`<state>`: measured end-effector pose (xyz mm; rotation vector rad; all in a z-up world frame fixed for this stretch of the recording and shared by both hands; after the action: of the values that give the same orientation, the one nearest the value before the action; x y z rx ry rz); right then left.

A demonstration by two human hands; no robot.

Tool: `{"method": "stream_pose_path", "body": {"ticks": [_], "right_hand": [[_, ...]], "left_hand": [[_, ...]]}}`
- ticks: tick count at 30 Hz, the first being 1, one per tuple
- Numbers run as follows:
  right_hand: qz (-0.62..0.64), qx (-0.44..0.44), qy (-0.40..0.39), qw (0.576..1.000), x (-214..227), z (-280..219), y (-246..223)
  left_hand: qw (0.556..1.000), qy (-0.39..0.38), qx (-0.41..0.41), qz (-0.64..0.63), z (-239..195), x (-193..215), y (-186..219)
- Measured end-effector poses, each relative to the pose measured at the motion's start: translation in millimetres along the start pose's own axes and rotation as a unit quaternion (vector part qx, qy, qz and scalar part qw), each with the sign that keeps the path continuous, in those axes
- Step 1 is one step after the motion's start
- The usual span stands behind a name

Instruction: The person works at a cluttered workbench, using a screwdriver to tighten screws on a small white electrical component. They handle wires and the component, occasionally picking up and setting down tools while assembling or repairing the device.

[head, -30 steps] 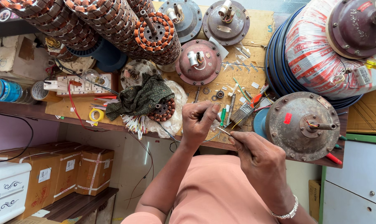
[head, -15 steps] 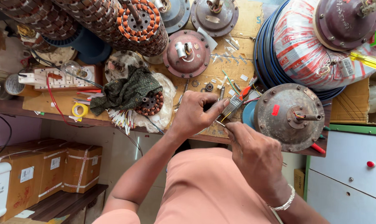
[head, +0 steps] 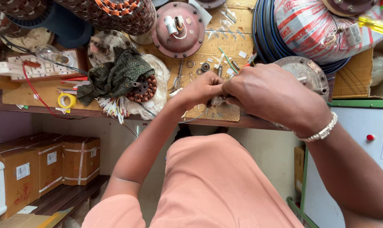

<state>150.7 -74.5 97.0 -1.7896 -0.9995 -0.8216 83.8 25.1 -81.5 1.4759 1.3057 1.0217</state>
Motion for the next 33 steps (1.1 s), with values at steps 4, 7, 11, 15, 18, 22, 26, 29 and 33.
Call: {"method": "stream_pose_path", "body": {"ticks": [4, 7, 11, 15, 18, 22, 26, 29, 33], "right_hand": [[0.040, 0.076, 0.115, 0.990, 25.6, -2.4, 5.3], [0.115, 0.082, 0.275, 0.951, 38.0, -12.8, 10.2], [0.300, -0.023, 0.351, 0.886, -16.7, 5.5, 7.2], [0.375, -0.064, 0.369, 0.848, -77.3, 42.1, 12.2], [0.410, -0.053, 0.389, 0.823, -100.3, 54.3, 13.2], [0.437, -0.054, 0.407, 0.800, -109.2, 56.2, 11.1], [0.413, -0.082, 0.401, 0.813, -110.4, 61.8, 13.0], [0.391, -0.049, 0.422, 0.816, -121.4, 58.4, 17.6], [0.495, -0.073, 0.363, 0.786, -150.4, 37.7, 38.0]], "left_hand": [[0.963, 0.080, 0.036, -0.256, 12.7, 5.8, -35.0], [0.894, 0.232, -0.017, -0.383, 8.8, 16.4, -51.4], [0.802, 0.396, -0.053, -0.443, -2.8, 21.5, -62.6], [0.787, 0.458, -0.082, -0.405, -14.2, 14.1, -61.2], [0.783, 0.472, -0.084, -0.395, -16.4, 12.7, -57.5], [0.803, 0.495, -0.087, -0.321, -26.0, 8.3, -49.1], [0.827, 0.515, -0.054, -0.219, -28.9, 12.7, -47.1], [0.839, 0.515, -0.104, -0.140, -28.5, 21.7, -59.5], [0.875, 0.481, -0.026, -0.045, -12.6, 56.3, -89.2]]}}
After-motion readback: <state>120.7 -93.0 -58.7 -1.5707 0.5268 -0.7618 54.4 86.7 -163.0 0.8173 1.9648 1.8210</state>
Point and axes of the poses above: each hand's wrist, its own z-axis towards the middle knuckle, its own x-axis out of the back of the hand, y = z × x, the point moved 4 cm from there along z, towards the middle knuckle, and after that the axes turned 13 degrees about z, right-handed, at the moved point
